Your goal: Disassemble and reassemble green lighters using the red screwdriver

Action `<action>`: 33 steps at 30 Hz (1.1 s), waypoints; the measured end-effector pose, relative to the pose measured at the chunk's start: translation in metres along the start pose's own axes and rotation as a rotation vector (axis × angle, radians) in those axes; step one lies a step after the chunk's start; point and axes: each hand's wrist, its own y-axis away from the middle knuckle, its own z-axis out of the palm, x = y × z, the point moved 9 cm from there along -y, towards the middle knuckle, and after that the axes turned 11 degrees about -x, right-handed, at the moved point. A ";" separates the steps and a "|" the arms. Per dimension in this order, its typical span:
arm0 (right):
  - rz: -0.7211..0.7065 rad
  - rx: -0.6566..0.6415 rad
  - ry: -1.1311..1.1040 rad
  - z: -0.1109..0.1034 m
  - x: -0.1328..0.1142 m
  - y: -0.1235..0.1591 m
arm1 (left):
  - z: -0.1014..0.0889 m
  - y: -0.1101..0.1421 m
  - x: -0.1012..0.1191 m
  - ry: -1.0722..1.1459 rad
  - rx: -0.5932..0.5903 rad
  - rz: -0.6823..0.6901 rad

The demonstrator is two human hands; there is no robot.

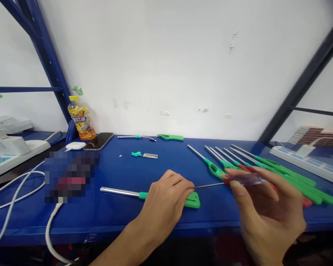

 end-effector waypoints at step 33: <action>0.170 -0.616 0.335 0.063 0.030 -0.040 | 0.021 0.010 -0.028 -0.161 -0.402 -0.147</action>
